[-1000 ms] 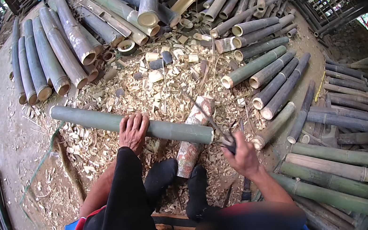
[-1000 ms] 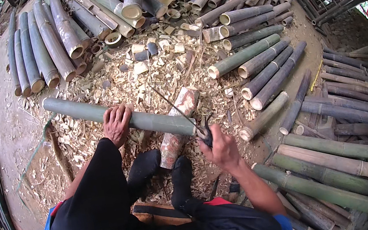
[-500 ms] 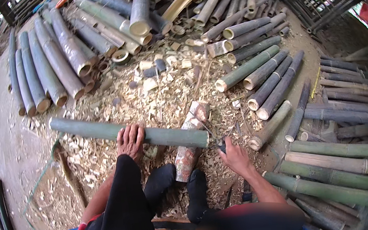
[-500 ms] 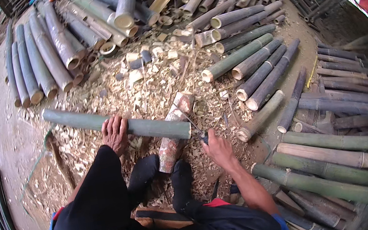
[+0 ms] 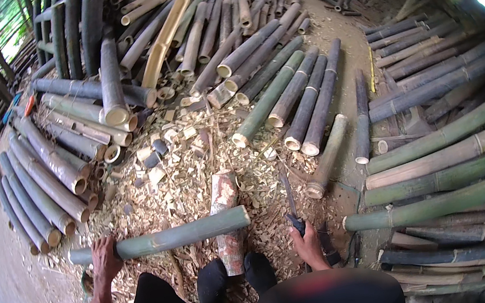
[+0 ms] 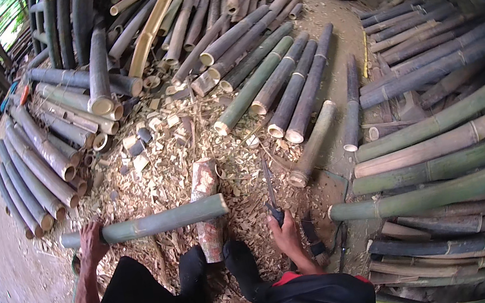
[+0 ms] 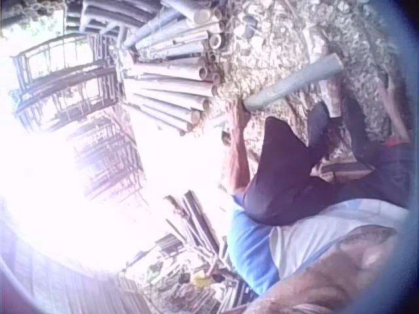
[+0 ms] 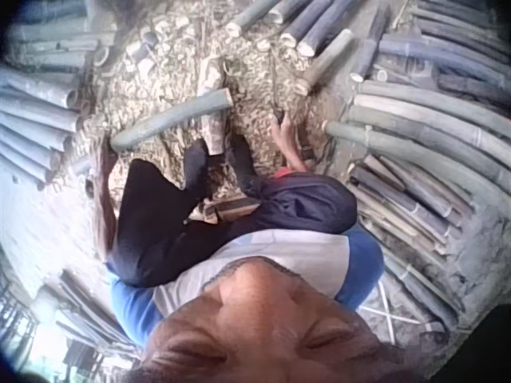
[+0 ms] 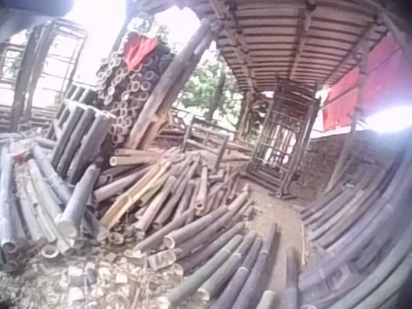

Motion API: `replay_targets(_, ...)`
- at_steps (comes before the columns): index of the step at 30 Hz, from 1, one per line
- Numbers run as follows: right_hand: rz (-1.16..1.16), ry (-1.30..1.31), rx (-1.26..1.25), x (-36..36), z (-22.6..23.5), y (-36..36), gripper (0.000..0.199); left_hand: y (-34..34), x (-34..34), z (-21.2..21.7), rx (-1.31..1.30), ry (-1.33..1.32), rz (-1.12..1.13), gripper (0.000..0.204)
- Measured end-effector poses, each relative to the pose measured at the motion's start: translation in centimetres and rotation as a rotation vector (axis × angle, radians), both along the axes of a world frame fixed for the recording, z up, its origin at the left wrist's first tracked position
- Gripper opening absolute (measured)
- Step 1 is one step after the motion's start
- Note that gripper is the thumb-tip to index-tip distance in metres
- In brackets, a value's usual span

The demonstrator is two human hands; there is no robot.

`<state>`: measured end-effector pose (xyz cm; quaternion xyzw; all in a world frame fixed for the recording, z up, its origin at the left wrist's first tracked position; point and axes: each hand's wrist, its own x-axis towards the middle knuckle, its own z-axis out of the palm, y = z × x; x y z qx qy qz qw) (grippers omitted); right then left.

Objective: The person cuts a segment of bamboo using a knife, then uses the knife to shave or smooth the edges and surface of the cut bamboo piece.

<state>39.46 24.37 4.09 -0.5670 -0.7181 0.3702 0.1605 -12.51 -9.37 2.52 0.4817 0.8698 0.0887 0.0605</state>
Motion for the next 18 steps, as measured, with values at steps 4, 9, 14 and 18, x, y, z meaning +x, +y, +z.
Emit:
replay_targets(4,-0.110,0.050,0.026,1.1,-0.8,0.9,0.046,5.2,6.4,0.8,0.015,-0.224,-0.156,0.049)
replay_targets(9,-0.358,0.454,-0.180,1.1,-1.1,3.0,0.033,16.5,16.6,2.3,-0.108,-0.312,-0.106,0.064)
replay_targets(14,-0.427,0.483,-0.068,-0.1,0.9,2.3,0.038,19.1,19.7,3.8,-0.060,-0.410,-0.053,0.081)
replay_targets(18,-0.263,0.169,0.173,2.3,-0.8,2.5,0.038,16.7,19.7,6.7,-0.202,-0.303,-0.048,0.096)
